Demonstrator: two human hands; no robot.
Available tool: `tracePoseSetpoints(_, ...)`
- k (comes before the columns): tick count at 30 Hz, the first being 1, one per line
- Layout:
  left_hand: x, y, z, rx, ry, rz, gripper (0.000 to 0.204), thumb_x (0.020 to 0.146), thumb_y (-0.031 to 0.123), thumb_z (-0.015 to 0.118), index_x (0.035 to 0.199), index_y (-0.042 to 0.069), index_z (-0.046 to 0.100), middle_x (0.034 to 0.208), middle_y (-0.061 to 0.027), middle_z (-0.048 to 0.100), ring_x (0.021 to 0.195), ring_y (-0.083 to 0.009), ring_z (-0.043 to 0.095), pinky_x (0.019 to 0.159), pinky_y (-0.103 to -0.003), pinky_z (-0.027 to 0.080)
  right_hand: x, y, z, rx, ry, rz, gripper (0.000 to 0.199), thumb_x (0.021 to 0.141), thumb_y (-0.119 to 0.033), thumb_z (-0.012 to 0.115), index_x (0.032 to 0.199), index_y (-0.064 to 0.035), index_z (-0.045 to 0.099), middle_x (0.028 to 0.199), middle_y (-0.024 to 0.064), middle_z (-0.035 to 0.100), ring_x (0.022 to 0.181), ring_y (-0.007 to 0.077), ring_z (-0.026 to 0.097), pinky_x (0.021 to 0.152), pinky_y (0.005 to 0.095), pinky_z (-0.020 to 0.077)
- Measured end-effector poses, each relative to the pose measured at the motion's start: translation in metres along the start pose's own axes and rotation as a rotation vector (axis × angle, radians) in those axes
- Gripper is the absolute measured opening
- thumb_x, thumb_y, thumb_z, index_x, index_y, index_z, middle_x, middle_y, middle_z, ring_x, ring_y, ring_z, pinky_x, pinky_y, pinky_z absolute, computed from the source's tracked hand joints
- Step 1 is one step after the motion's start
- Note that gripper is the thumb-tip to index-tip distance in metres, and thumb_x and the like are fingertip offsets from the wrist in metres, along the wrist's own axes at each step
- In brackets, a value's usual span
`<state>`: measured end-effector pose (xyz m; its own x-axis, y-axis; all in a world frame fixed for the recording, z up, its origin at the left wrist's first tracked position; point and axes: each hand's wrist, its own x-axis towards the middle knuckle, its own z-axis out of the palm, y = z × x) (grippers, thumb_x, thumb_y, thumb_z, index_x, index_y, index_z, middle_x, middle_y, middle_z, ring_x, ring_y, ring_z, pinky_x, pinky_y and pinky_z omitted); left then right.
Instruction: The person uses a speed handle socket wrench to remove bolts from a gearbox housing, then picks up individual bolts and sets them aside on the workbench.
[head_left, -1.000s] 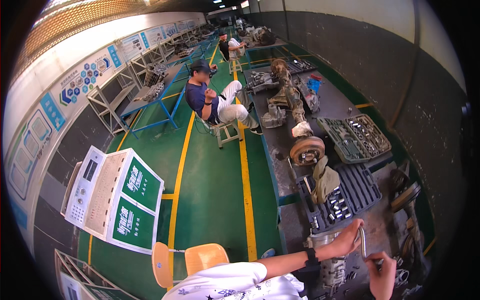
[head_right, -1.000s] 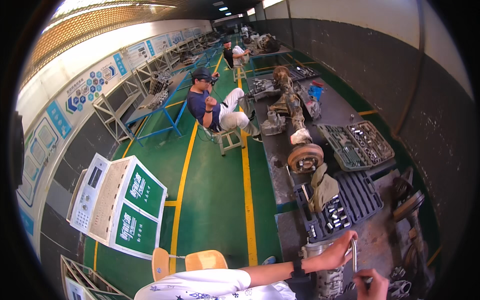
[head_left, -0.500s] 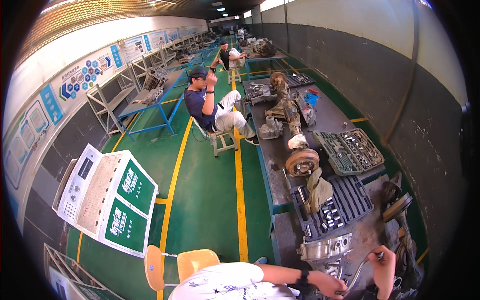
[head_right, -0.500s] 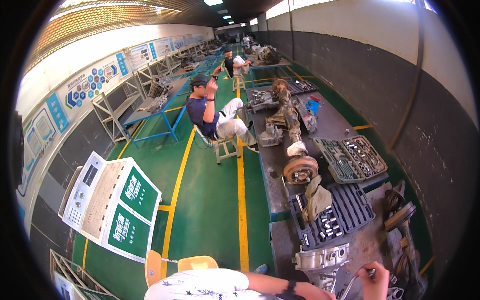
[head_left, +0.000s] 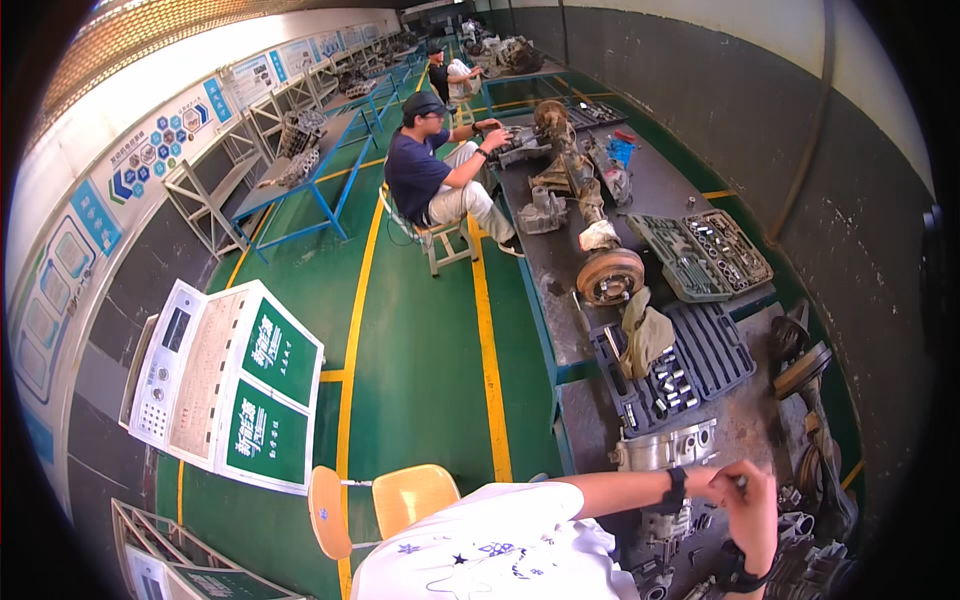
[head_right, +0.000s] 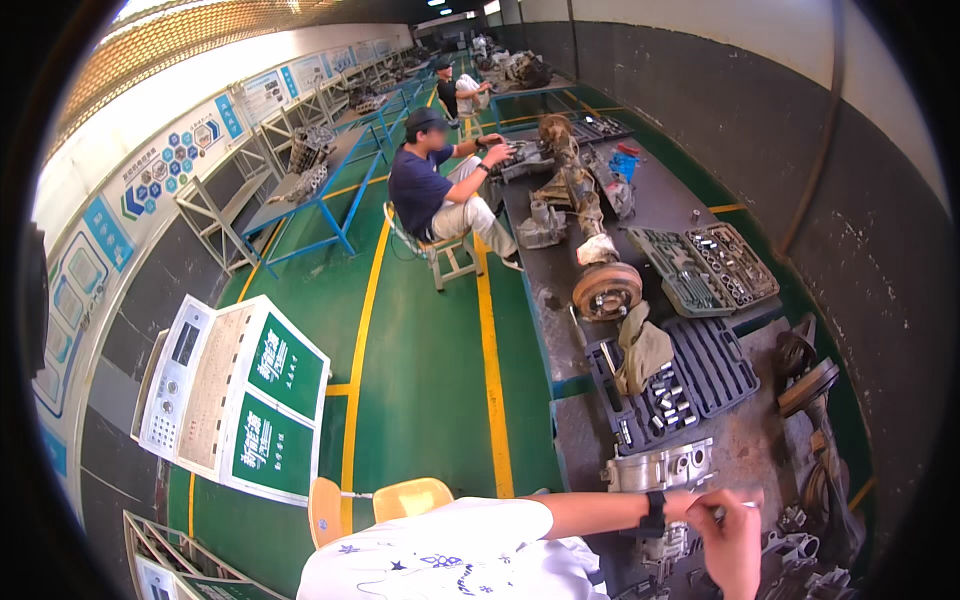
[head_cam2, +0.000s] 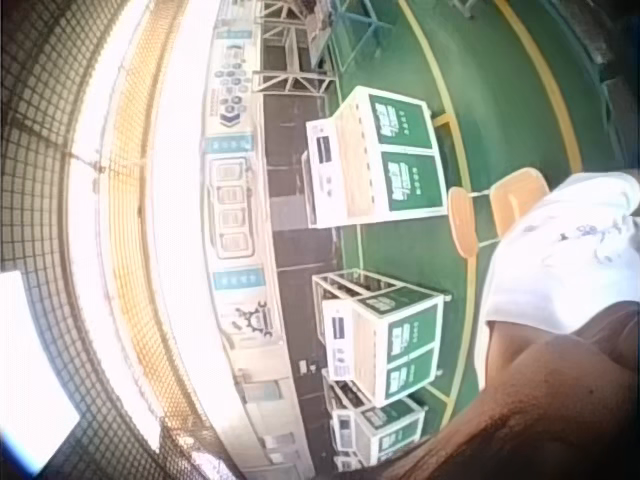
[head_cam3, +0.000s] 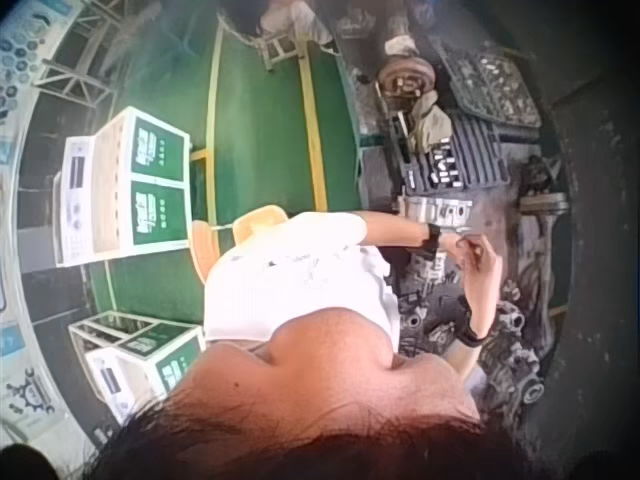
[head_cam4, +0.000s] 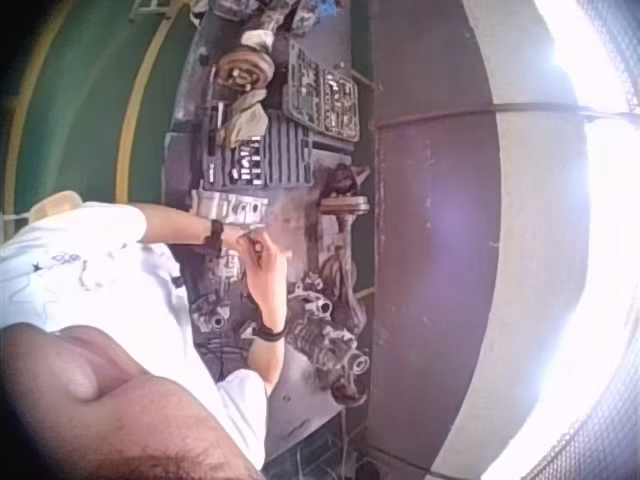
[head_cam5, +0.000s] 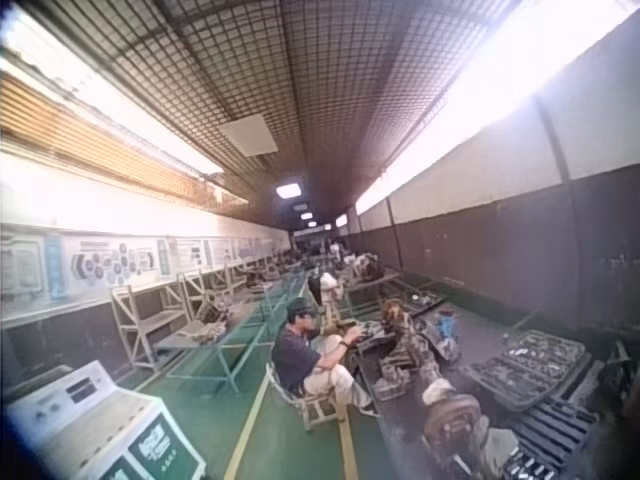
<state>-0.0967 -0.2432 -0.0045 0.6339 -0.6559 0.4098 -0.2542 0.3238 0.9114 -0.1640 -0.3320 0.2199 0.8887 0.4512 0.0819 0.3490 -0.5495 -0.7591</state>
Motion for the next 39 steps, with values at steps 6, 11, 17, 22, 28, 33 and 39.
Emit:
tracePoseSetpoints(6, -0.023, 0.09, 0.054, 0.293, -0.385, -0.216, 0.04, 0.093, 0.034, 0.067, 0.082, -0.005, 0.061, 0.072, -0.0222, 0.062, 0.065, -0.0315, 0.057, 0.064, -0.043, 0.046, -0.026, 0.047, -0.061, 0.228, 0.223, 0.293, 0.011, 0.099, -0.008, 0.057, 0.089, -0.0033, 0.057, 0.074, -0.0006, 0.061, 0.054, 0.0025, 0.044, 0.049, 0.0202, 0.0345)
tracePoseSetpoints(11, -0.044, 0.132, -0.046, 0.695, -0.059, -0.11, 0.011, 0.083, 0.009, 0.06, 0.089, 0.001, 0.065, 0.09, -0.0203, 0.062, 0.087, -0.0394, 0.059, 0.079, -0.047, 0.049, -0.048, 0.036, -0.051, 0.247, 0.18, 0.282, 0.012, 0.099, -0.01, 0.061, 0.089, -0.0046, 0.063, 0.075, -0.0027, 0.059, 0.055, 0.0027, 0.043, 0.048, 0.0208, 0.0335)
tracePoseSetpoints(17, 0.032, 0.031, -0.053, -0.028, 0.223, 0.183, 0.041, 0.087, 0.012, 0.071, 0.12, 0.001, 0.049, 0.105, -0.0198, 0.059, 0.104, -0.0407, 0.057, 0.087, -0.045, 0.047, 0.017, -0.007, -0.01, -0.113, -0.106, -0.092, 0.018, 0.096, -0.016, 0.068, 0.094, 0.0019, 0.067, 0.076, 0.0085, 0.065, 0.064, 0.013, 0.057, 0.06, 0.0282, 0.0465)
tracePoseSetpoints(22, 0.022, 0.094, 0.039, 0.307, -0.35, -0.157, 0.018, 0.097, 0.017, 0.062, 0.098, 0.0, 0.061, 0.083, -0.0129, 0.06, 0.092, -0.0323, 0.059, 0.085, -0.037, 0.046, 0.026, 0.002, -0.041, -0.144, -0.209, -0.058, 0.035, 0.09, -0.029, 0.073, 0.092, 0.0062, 0.068, 0.065, 0.0233, 0.058, 0.056, 0.0366, 0.052, 0.055, 0.0407, 0.0433)
tracePoseSetpoints(28, -0.058, 0.115, -0.03, 0.216, -0.154, -0.374, 0.022, 0.104, 0.019, 0.053, 0.114, 0.001, 0.061, 0.087, -0.0049, 0.062, 0.093, -0.0211, 0.056, 0.089, -0.036, 0.046, -0.047, 0.075, -0.074, 0.046, 0.025, 0.222, 0.038, 0.096, -0.036, 0.068, 0.089, 0.0006, 0.075, 0.065, 0.0076, 0.066, 0.053, 0.0193, 0.058, 0.054, 0.0316, 0.0473)
tracePoseSetpoints(33, 0.018, 0.073, -0.072, 0.578, 0.162, -0.027, 0.046, 0.094, 0.008, 0.064, 0.134, 0.006, 0.042, 0.118, -0.0139, 0.054, 0.118, -0.0267, 0.05, 0.1, -0.037, 0.043, 0.004, 0.003, -0.019, -0.084, -0.121, -0.004, 0.039, 0.097, -0.039, 0.064, 0.089, -0.0026, 0.076, 0.068, 0.0129, 0.069, 0.062, 0.0331, 0.063, 0.064, 0.0367, 0.0518)
tracePoseSetpoints(39, -0.004, 0.084, -0.003, -0.427, 0.141, 0.0, 0.064, 0.096, 0.023, 0.062, 0.151, 0.006, 0.034, 0.153, -0.0141, 0.037, 0.141, -0.0212, 0.036, 0.115, -0.033, 0.029, 0.022, 0.007, -0.006, -0.077, -0.173, -0.123, 0.023, 0.092, -0.022, 0.071, 0.079, -0.0026, 0.072, 0.065, 0.0141, 0.065, 0.058, 0.0285, 0.063, 0.057, 0.0368, 0.0463)
